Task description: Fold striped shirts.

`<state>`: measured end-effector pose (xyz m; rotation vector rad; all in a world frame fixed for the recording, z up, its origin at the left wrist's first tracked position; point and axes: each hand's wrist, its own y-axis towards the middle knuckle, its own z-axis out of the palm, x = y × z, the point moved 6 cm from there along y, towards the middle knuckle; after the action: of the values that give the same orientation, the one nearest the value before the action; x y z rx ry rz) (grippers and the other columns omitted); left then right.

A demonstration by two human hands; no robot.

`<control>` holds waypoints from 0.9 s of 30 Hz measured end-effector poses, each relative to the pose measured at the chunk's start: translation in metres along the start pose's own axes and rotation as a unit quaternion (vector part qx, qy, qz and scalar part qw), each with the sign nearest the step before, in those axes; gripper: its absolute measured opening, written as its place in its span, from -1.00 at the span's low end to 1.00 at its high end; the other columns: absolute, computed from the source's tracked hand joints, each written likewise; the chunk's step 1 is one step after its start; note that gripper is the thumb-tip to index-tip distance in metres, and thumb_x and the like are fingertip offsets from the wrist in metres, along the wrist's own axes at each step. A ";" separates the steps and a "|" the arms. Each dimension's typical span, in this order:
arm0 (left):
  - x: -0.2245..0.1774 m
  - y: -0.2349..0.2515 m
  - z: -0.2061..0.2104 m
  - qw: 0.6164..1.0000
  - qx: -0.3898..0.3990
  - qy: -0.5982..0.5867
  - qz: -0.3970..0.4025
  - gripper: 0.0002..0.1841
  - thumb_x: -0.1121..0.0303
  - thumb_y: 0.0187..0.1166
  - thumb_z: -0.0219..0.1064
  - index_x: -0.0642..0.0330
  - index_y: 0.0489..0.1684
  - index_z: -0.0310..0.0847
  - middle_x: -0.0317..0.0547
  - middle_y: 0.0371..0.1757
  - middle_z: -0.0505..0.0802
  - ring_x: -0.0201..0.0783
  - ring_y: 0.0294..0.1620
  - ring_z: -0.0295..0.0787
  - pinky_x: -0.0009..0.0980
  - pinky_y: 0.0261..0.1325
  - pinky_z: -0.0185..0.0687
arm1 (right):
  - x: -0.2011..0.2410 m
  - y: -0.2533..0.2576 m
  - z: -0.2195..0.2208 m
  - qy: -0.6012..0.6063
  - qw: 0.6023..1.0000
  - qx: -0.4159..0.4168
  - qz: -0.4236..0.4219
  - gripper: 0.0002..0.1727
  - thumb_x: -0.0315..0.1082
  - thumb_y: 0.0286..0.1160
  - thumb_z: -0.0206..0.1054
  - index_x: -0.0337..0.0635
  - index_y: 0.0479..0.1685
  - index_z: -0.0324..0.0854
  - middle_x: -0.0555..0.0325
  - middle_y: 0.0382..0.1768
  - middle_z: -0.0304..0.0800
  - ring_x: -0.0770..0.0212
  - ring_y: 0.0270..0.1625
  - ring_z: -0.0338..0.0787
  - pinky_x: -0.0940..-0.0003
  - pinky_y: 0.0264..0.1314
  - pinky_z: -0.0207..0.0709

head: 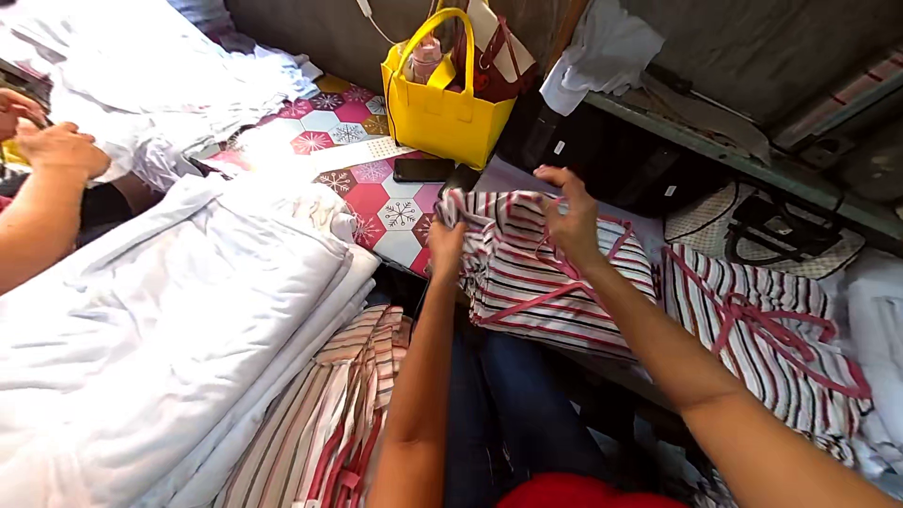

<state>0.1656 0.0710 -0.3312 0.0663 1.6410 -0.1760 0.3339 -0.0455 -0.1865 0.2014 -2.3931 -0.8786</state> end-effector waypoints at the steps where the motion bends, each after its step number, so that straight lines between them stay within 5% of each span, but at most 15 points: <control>1: 0.024 0.016 -0.008 0.999 0.003 -0.020 -0.042 -0.50 0.42 0.46 0.43 0.53 0.35 0.51 0.41 0.11 0.78 0.19 0.13 0.75 0.20 0.22 0.63 | 0.007 -0.010 0.016 -0.002 0.998 0.029 -0.047 -0.60 -0.44 0.62 0.21 -0.43 0.37 0.58 -0.17 0.47 0.65 -0.07 0.65 0.52 -0.10 0.80 0.20; 3: 0.044 0.026 -0.016 0.995 0.020 -0.035 -0.087 -0.55 0.44 0.51 0.39 0.48 0.35 0.54 0.35 0.09 0.79 0.10 0.03 0.77 0.11 0.10 0.67 | -0.001 -0.043 0.059 -0.001 0.987 0.107 -0.124 -0.59 -0.34 0.73 0.09 -0.38 0.36 0.65 -0.14 0.52 0.64 -0.08 0.70 0.48 -0.25 0.83 0.10; 5: 0.046 0.029 -0.015 0.994 0.017 -0.026 -0.103 -0.59 0.50 0.51 0.37 0.46 0.32 0.56 0.33 0.06 0.80 0.06 -0.01 0.77 0.05 0.08 0.67 | -0.040 -0.070 0.097 -0.055 0.975 0.181 -0.117 -0.48 -0.15 0.89 -0.10 -0.18 0.56 0.58 0.07 0.63 0.57 0.04 0.78 0.38 -0.29 0.86 -0.04; 8: 0.047 0.032 -0.008 0.994 0.023 -0.005 -0.107 -0.62 0.50 0.52 0.36 0.47 0.28 0.56 0.31 0.02 0.79 0.03 -0.08 0.75 0.01 0.03 0.66 | -0.098 -0.069 0.122 -0.171 0.952 0.251 0.034 -0.39 -0.12 0.89 -0.17 -0.19 0.81 0.26 0.01 0.81 0.26 0.01 0.89 0.12 -0.33 0.89 -0.29; 11: 0.048 0.033 -0.006 0.993 0.022 -0.025 -0.115 -0.65 0.35 0.64 0.30 0.44 0.24 0.59 0.29 -0.01 0.79 0.03 -0.08 0.74 0.03 0.04 0.64 | -0.085 -0.071 0.134 -0.203 0.947 0.217 0.124 -0.32 -0.10 0.89 -0.16 -0.31 0.87 0.05 -0.18 0.88 0.00 -0.15 0.93 -0.08 -0.40 0.87 -0.34; 13: 0.042 0.035 -0.005 0.992 0.035 -0.038 -0.112 -0.44 0.00 0.72 0.26 0.43 0.31 0.56 0.33 0.08 0.77 0.09 0.06 0.73 0.09 0.18 0.61 | -0.040 -0.101 0.144 -0.159 0.960 0.223 0.060 -0.32 -0.07 0.87 -0.11 -0.33 0.82 0.17 -0.22 0.83 0.14 -0.29 0.87 0.08 -0.42 0.82 -0.09; 15: 0.038 0.037 -0.002 0.992 0.069 -0.012 -0.101 -0.27 -0.11 0.56 0.40 0.41 0.42 0.49 0.36 0.18 0.76 0.15 0.18 0.72 0.15 0.28 0.60 | 0.014 -0.146 0.141 -0.069 0.943 0.319 -0.064 -0.39 0.03 0.88 -0.14 -0.07 0.72 0.42 0.01 0.77 0.35 -0.26 0.86 0.15 -0.50 0.79 -0.09; 17: 0.036 0.041 0.004 0.992 0.102 0.022 -0.076 -0.21 0.17 0.33 0.65 0.39 0.53 0.40 0.38 0.26 0.76 0.22 0.28 0.73 0.20 0.34 0.62 | 0.049 -0.175 0.126 0.019 0.896 0.415 -0.156 -0.41 0.11 0.86 -0.13 0.10 0.63 0.55 0.26 0.70 0.49 -0.09 0.86 0.19 -0.56 0.79 -0.21; 19: 0.028 0.038 0.004 0.996 0.081 0.018 -0.045 -0.19 0.46 0.17 0.67 0.39 0.53 0.40 0.39 0.27 0.75 0.22 0.29 0.72 0.21 0.33 0.62 | 0.052 -0.151 0.098 0.084 0.904 0.394 -0.140 -0.44 -0.01 0.73 0.20 -0.11 0.58 0.58 0.10 0.64 0.57 -0.05 0.81 0.32 -0.43 0.84 -0.16; 22: -0.010 0.004 -0.002 0.998 0.032 -0.005 0.049 -0.19 0.55 0.29 0.56 0.33 0.66 0.31 0.34 0.40 0.70 0.18 0.40 0.67 0.19 0.40 0.58 | -0.005 -0.069 0.050 0.013 0.967 0.238 -0.085 -0.25 -0.22 0.37 0.56 -0.41 0.57 0.49 -0.19 0.62 0.53 -0.12 0.73 0.44 -0.18 0.79 0.23; 25: -0.065 -0.072 0.021 0.966 0.064 0.031 0.249 -0.30 0.59 0.39 0.47 0.41 0.63 0.35 0.31 0.42 0.71 0.11 0.38 0.72 0.07 0.42 0.64 | -0.076 -0.011 0.026 -0.033 0.969 0.245 -0.027 0.21 -0.50 -0.03 0.71 -0.49 0.81 0.04 -0.35 0.85 -0.02 -0.33 0.90 -0.07 -0.37 0.87 -0.21; 27: -0.082 -0.132 0.051 0.904 0.131 0.069 0.401 -0.51 0.63 0.36 0.46 0.45 0.36 0.65 0.22 0.13 0.89 0.05 0.12 0.89 0.00 0.23 0.78 | -0.092 0.008 0.020 -0.043 0.941 0.335 -0.009 0.18 -0.47 0.17 0.58 -0.32 0.90 -0.12 -0.19 0.91 -0.15 -0.28 0.94 -0.25 -0.40 0.88 -0.45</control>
<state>0.2028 -0.0615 -0.2437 0.9634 1.5936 0.2504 0.3993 0.0014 -0.2366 0.4485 -2.6928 -0.0431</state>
